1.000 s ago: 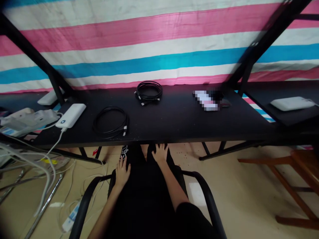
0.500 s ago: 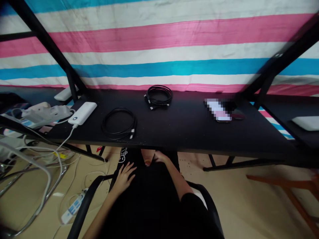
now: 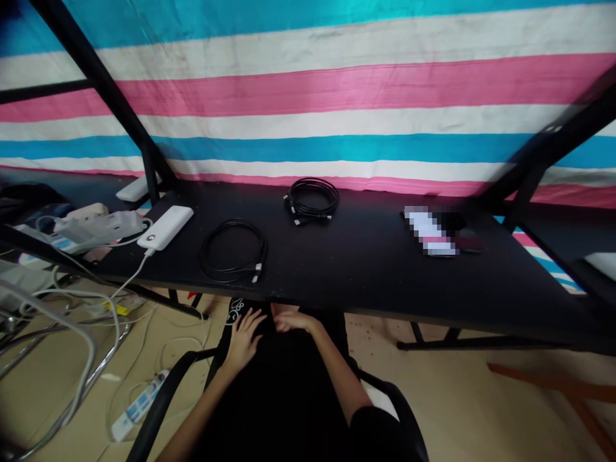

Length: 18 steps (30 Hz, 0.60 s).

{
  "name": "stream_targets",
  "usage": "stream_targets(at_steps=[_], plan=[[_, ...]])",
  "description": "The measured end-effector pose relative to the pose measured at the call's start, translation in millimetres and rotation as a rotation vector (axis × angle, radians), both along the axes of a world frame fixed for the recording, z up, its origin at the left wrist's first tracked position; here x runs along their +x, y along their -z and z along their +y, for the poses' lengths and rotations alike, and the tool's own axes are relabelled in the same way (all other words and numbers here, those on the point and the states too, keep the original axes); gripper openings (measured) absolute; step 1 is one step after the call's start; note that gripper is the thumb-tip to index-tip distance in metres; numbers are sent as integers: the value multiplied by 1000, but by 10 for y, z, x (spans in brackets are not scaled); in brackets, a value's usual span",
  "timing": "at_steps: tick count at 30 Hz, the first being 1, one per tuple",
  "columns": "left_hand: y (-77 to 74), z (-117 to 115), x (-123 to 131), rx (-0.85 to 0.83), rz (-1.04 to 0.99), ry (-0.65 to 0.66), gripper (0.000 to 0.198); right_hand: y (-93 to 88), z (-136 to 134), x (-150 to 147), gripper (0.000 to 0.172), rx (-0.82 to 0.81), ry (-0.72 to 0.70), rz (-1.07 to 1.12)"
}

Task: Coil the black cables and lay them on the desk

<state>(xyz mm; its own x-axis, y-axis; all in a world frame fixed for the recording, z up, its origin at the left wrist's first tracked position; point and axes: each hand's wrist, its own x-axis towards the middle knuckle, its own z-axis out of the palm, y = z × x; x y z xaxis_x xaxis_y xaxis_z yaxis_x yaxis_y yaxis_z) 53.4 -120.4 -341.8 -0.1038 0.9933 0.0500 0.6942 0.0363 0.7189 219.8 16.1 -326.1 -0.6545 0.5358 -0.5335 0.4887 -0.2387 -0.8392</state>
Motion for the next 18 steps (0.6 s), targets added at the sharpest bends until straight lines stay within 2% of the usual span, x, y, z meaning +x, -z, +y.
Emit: stream_targets(at_steps=[3,5,8,10,13,15,16,18], plan=[[79,-27,-74,58,-59,-269,47,-80,-24,369,37,-26,141,26],[122,-85,-155,79,-94,-454,45,-193,-153,671,44,-31,221,53],[166,-203,-264,49,-130,-581,39,-369,-511,901,56,-90,209,117],[203,-310,-279,-26,-144,-607,37,-421,-769,794,58,-140,113,172],[295,-498,-234,-201,-162,-674,44,-357,-985,362,43,-176,-88,197],[361,-611,-222,-308,-181,-700,49,-262,-935,91,32,-115,-137,162],[387,-661,-233,-347,-190,-702,50,-218,-850,8,29,-58,-116,141],[415,-746,-276,-402,-201,-699,49,-156,-600,-31,26,102,15,99]])
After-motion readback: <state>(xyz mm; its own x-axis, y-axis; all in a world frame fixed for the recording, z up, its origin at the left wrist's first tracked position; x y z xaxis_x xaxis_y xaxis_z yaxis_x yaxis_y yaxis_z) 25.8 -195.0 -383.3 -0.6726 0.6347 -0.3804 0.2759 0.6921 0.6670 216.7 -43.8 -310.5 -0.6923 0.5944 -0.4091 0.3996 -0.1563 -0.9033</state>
